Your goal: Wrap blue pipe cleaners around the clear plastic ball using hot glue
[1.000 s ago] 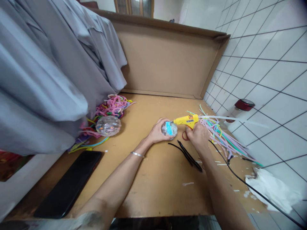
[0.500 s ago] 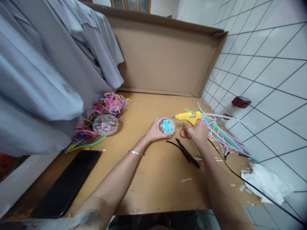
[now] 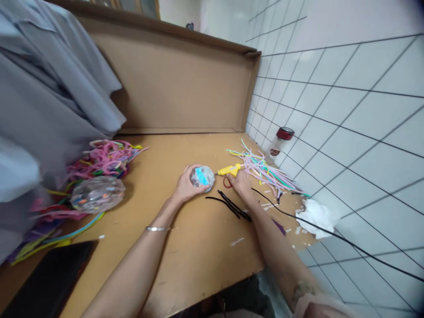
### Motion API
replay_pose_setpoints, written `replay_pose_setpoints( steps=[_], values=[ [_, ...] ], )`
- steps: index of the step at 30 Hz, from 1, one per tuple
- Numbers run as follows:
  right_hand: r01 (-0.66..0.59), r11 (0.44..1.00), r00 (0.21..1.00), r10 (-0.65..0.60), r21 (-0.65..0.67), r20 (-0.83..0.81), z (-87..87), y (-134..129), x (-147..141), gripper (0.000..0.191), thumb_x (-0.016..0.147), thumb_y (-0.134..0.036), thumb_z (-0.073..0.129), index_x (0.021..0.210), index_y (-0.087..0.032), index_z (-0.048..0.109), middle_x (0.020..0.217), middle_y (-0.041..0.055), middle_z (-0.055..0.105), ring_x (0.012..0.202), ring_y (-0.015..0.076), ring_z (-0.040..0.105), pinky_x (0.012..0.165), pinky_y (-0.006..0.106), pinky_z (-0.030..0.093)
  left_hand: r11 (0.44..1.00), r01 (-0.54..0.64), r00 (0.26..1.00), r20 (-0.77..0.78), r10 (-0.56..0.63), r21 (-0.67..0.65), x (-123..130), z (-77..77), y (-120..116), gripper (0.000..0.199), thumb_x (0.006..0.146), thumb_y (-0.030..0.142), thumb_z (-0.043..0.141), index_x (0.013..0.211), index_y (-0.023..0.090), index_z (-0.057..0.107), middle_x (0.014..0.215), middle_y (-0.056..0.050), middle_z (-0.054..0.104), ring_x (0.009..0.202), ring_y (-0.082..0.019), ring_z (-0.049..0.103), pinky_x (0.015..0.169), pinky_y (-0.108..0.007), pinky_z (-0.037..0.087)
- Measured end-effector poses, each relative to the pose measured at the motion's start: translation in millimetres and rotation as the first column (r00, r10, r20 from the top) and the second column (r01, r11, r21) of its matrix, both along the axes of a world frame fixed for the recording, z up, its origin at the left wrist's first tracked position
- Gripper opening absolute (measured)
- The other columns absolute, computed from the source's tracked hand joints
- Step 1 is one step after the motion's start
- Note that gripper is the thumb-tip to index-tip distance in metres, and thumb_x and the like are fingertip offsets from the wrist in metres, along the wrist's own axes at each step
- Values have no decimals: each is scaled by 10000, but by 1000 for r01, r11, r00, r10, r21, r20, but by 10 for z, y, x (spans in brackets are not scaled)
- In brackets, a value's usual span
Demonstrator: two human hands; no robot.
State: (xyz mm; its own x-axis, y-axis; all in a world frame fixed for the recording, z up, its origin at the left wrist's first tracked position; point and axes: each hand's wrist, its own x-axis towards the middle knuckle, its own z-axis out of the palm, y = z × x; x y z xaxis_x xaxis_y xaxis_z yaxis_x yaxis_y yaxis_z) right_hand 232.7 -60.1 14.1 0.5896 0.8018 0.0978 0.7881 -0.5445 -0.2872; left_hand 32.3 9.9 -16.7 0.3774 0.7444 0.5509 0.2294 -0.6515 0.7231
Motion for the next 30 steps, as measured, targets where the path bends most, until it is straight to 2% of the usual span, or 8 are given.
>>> replay_pose_setpoints(
  steps=[4,8,10,13,18,21,24,30],
  values=[
    [42,999,990,-44,18,134,-54,-42,-19,491,919,-468,496,1125,-34,598,1067,240,667,1002,297,646,755,332,475,1000,-13,1000,-19,13,-14,-3,9,-11,671,556,375,791,1148,186,538,1188,-100,582,1108,-275,588,1006,-444,477],
    [-8,995,970,-16,98,243,-14,-77,-10,306,956,-314,443,1076,-75,592,1087,222,644,1021,271,617,757,320,455,1000,-14,1000,-27,14,8,-1,44,-35,625,568,349,774,1129,201,541,1170,-84,598,1100,-268,596,999,-431,486],
    [-45,994,975,22,97,222,26,-81,-10,260,969,-259,409,1050,-95,593,1058,191,657,976,241,626,735,300,434,1000,-14,1000,-27,14,18,1,55,-39,612,574,344,771,1124,206,542,1163,-77,602,1089,-263,601,989,-423,493],
    [-67,993,988,52,99,148,80,-79,-40,272,988,-268,378,1032,-112,597,999,151,679,898,207,639,695,280,398,1000,-12,1000,-26,12,16,7,55,-33,613,574,346,774,1124,206,541,1160,-77,602,1081,-261,601,983,-421,495],
    [-26,993,999,22,112,36,101,-100,-86,300,995,-314,370,999,-151,622,924,108,696,801,176,632,640,260,344,1000,-3,1000,-28,3,20,13,48,-34,614,573,343,779,1125,210,544,1164,-75,598,1090,-263,590,995,-430,484],
    [-16,992,1000,13,125,25,78,-148,-62,352,1008,-301,299,1000,-144,614,884,103,690,760,173,613,621,263,321,1000,-3,1000,-18,3,23,17,47,-42,624,564,346,786,1124,207,548,1157,-76,597,1085,-260,593,988,-423,487],
    [-3,976,1000,0,217,12,35,-194,-18,340,996,-249,278,998,-130,596,898,99,674,757,170,584,621,262,305,999,8,1000,-7,-8,50,22,41,-37,608,572,353,786,1115,201,558,1135,-72,601,1079,-251,597,978,-404,492],
    [-90,942,995,99,323,-12,-45,-246,-8,250,936,-188,336,944,-131,580,888,86,649,769,172,543,653,260,316,997,5,1000,-10,-4,81,22,48,-42,595,576,353,781,1107,198,561,1136,-75,602,1086,-251,593,980,-399,491]
  ],
)
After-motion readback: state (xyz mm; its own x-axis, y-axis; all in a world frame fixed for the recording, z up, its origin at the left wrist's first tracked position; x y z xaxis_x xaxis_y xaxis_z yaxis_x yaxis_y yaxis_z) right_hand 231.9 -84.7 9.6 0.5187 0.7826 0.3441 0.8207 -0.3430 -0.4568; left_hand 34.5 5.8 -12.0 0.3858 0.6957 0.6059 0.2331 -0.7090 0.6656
